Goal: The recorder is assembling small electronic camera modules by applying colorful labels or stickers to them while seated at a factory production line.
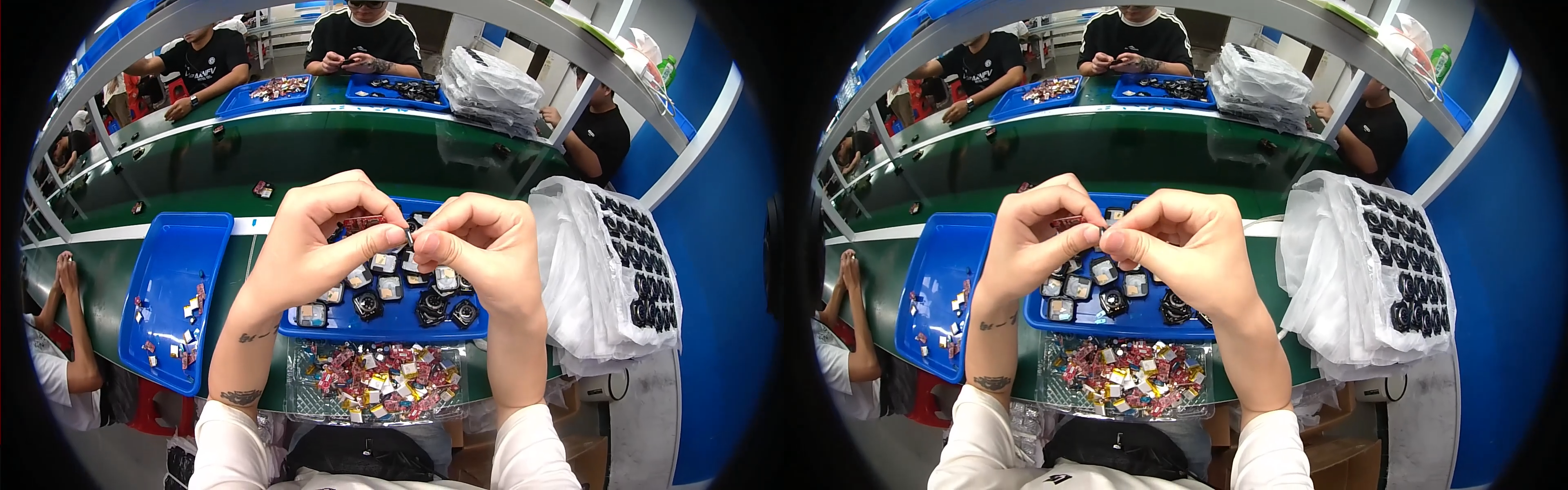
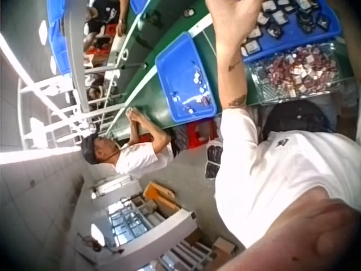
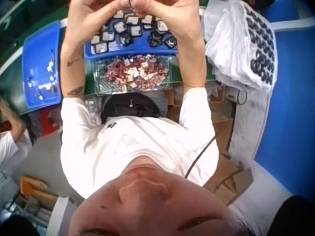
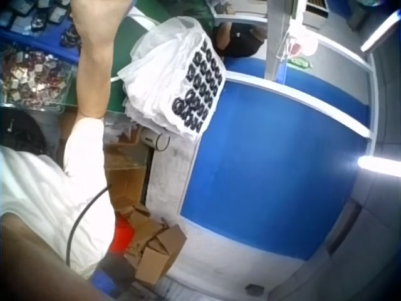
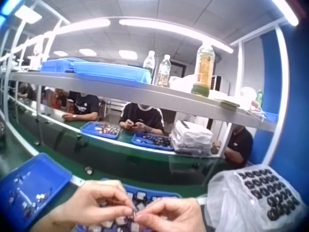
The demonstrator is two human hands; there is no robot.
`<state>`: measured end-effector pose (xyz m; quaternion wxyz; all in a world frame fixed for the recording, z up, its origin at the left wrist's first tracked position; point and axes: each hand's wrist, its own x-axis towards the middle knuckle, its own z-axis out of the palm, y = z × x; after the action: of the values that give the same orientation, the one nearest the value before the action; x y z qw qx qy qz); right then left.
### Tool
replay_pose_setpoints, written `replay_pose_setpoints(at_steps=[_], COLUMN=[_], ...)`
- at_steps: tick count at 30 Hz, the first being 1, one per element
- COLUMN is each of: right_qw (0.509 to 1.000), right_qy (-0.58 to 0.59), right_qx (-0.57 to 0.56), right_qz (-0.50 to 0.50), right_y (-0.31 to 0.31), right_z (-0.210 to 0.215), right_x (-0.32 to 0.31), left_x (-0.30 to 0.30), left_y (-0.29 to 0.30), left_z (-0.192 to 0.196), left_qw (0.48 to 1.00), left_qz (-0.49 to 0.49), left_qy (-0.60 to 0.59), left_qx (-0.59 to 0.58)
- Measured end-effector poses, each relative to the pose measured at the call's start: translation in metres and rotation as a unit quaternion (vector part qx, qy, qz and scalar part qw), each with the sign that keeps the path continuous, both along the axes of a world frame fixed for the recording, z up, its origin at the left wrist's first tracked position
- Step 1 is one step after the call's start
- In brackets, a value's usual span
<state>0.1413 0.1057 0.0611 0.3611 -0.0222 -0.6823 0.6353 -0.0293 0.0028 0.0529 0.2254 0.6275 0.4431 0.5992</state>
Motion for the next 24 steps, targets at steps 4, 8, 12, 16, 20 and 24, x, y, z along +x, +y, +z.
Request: replay_pose_setpoints(at_steps=[4,8,12,16,20,24], right_qw=[0.999,1.000,0.997,0.988,0.997,0.995], right_qy=[-0.023,-0.012,-0.009,-0.010,-0.020,-0.033], right_qx=[-0.030,-0.027,0.041,0.116,0.071,-0.032], right_qz=[0.008,0.006,-0.069,-0.097,-0.006,0.089], right_y=[-0.004,0.001,-0.002,-0.003,0.001,0.011], right_z=[-0.002,-0.001,-0.001,-0.006,-0.006,-0.010], right_x=[-0.006,-0.005,-0.003,-0.005,-0.005,-0.011], left_x=[-0.005,-0.003,-0.002,-0.003,-0.007,-0.010], left_y=[0.001,-0.001,-0.001,0.000,0.001,-0.001], left_z=[-0.003,0.000,0.002,0.002,-0.002,0.001], left_qw=[1.000,1.000,0.999,0.999,0.999,0.995], left_qz=[-0.027,0.000,0.015,-0.003,-0.028,-0.080], left_qy=[-0.006,0.017,-0.003,-0.028,-0.027,-0.060], left_qx=[-0.001,-0.008,-0.029,-0.039,-0.013,-0.005])
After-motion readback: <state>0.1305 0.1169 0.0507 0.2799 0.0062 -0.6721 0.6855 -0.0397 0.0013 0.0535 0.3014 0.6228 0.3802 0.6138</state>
